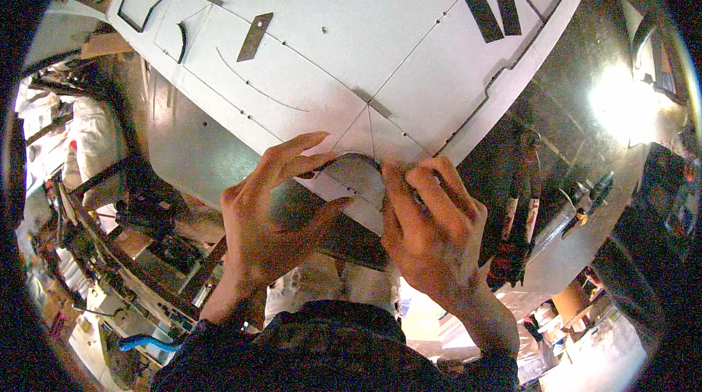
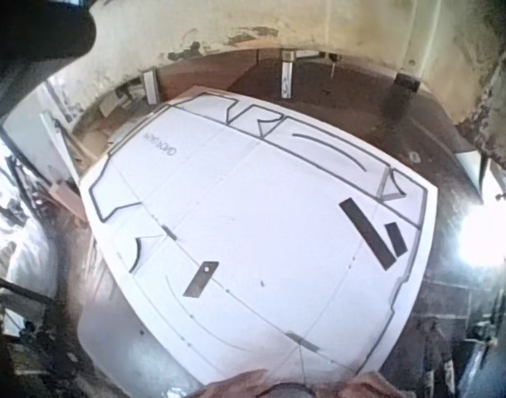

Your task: The person uses a bench grinder to sharpen or smooth the edges of a metal component, then aligns a curved metal piece onto a template sheet and makes cuts with pliers.

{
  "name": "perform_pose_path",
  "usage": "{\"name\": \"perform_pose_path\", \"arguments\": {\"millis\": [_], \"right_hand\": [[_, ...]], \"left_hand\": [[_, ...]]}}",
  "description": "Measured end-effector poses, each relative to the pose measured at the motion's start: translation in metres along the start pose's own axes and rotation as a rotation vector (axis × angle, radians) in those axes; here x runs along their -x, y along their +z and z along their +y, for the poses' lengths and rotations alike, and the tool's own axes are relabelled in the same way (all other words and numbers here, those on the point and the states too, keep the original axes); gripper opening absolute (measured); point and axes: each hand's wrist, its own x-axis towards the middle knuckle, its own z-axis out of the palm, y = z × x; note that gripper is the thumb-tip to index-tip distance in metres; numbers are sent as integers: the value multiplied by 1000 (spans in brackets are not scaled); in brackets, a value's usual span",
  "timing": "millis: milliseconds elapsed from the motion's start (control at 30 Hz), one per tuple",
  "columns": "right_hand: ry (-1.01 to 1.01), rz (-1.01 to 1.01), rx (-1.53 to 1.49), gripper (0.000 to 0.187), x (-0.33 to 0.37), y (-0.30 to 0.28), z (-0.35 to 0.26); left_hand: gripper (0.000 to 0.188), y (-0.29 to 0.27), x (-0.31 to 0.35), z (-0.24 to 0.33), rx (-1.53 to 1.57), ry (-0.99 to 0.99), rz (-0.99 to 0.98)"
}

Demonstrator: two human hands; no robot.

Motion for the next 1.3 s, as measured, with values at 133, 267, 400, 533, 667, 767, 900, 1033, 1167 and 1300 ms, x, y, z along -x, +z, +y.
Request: {"name": "perform_pose_path", "arguments": {"millis": [133,267,400,533,667,767,900,1033,1167,1300], "right_hand": [[-20,22,-2,33,3,3,2],[-18,16,14,35,6,3,3],[-6,-13,7,37,5,3,3],[-17,-23,27,40,4,1,3],[16,-80,-5,42,5,-1,4],[27,-87,5,42,5,-1,3],[25,-90,4,41,3,-1,1],[37,-71,12,41,4,-5,-2],[51,-72,29,40,5,-1,-3],[91,-122,-28,39,-3,-10,-4]], "left_hand": [[60,0,3,0,-11,-26,22],[61,3,3,-3,-71,58,58],[54,9,-1,-7,-128,189,122],[45,12,-6,-13,-184,272,128],[40,14,-5,-14,-201,251,124],[39,15,-6,-8,-231,238,136],[36,8,-13,9,-230,192,54],[33,-7,-29,20,-339,215,-225],[30,-13,-46,13,-448,416,-409],[31,-13,-46,8,-312,354,-330]]}}
